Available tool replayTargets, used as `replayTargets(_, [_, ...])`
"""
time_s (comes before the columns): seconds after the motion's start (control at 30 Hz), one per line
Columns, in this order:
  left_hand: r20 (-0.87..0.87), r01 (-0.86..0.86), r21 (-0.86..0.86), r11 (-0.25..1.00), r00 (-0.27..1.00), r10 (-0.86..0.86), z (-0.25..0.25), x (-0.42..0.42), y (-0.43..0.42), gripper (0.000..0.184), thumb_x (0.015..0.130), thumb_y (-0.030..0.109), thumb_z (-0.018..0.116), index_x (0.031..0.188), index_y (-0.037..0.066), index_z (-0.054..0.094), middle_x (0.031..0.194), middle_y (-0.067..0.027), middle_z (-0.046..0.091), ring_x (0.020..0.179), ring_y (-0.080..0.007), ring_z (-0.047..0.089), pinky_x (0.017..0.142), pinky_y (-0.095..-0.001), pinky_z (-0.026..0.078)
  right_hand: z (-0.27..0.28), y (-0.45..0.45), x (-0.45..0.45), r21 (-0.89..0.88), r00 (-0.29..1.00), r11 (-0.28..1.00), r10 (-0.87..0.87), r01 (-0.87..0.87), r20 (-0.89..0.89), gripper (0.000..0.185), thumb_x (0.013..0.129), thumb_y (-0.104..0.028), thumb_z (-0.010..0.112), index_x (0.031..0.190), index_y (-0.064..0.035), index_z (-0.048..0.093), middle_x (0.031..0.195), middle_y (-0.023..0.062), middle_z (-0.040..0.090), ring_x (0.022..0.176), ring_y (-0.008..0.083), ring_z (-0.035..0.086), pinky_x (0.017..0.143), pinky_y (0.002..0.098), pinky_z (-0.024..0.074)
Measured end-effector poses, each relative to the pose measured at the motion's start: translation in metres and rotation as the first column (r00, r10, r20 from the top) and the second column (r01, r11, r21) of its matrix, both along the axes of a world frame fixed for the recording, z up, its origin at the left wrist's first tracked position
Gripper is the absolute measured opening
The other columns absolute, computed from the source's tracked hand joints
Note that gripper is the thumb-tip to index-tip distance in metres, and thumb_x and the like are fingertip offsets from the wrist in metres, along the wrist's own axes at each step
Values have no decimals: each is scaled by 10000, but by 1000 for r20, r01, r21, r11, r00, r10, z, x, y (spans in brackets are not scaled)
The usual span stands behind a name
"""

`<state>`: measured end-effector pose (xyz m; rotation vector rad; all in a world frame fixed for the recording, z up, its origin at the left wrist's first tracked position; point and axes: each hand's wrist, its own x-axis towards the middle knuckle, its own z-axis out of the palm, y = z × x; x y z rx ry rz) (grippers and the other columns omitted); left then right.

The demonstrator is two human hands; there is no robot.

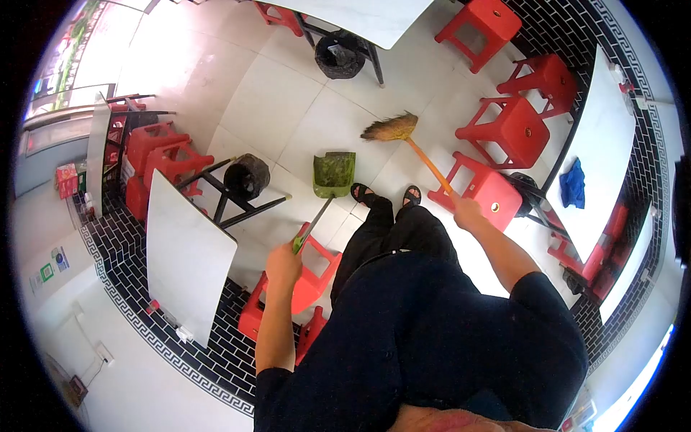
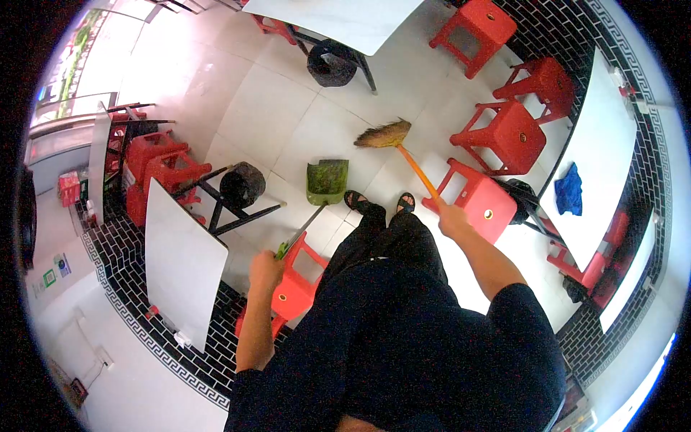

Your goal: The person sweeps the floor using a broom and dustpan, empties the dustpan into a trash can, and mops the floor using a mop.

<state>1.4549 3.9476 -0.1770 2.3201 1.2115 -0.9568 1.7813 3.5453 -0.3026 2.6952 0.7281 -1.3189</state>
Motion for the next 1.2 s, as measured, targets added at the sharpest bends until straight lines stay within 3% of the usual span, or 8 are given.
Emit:
replayTargets(0.13, [56,-24,93,995,998,19,26,-1,-18,261,876,248,610,908,11,716,932,-260,702,884,-444,675,797,-539,525,0,-22,11,43,1000,999,-6,6,-3,588,931,-105,523,1498,-195,396,954,266,686,918,454,683,791,555,542])
replayTargets(0.23, [-46,-17,105,994,999,22,43,-3,-28,261,879,258,619,940,26,724,973,-259,701,921,-441,675,818,-543,530,-16,-4,26,148,983,978,130,-149,131,648,886,-87,599,1489,-164,375,949,244,695,871,429,699,758,544,567])
replayTargets(0.5, [-55,-11,149,989,998,19,67,-13,-58,276,851,264,651,995,48,745,949,-246,712,929,-424,689,842,-508,548,-85,59,71,158,912,899,396,-409,108,364,969,-162,518,1323,-86,553,978,220,698,897,387,713,735,524,586])
replayTargets(0.83, [-99,97,174,980,992,-81,75,-3,-84,218,862,232,653,891,21,699,899,-234,706,859,-436,686,799,-536,542,-20,-60,139,-14,871,877,478,-480,117,380,958,-157,553,1334,-111,519,1017,197,682,919,389,705,739,524,586])
replayTargets(0.93, [-71,109,169,980,993,-98,80,20,-82,229,874,236,639,892,15,696,896,-240,704,855,-441,685,797,-543,542,12,-101,125,72,925,928,354,-366,138,465,944,-141,556,1402,-157,476,1009,204,681,921,388,702,738,535,580])
replayTargets(1.03, [-55,197,125,972,980,-192,77,37,-71,215,875,227,639,907,23,699,916,-233,708,876,-428,688,801,-533,544,26,-138,74,-15,970,981,196,-196,146,556,955,-131,539,1492,-163,397,952,200,655,836,387,683,711,525,557])
replayTargets(1.1, [-63,277,106,955,960,-272,71,50,-60,211,872,228,648,909,27,700,929,-229,707,890,-421,688,804,-526,544,15,-162,27,29,974,1000,-2,-5,228,592,959,-142,537,1524,-171,363,928,227,675,844,407,684,719,543,552])
replayTargets(1.2, [-40,409,86,909,913,-407,62,69,-37,205,867,228,668,911,31,700,952,-221,704,913,-412,688,808,-513,545,-4,-166,-52,112,913,915,-398,388,86,585,966,-186,534,1525,-166,362,1010,291,683,900,475,676,794,562,550])
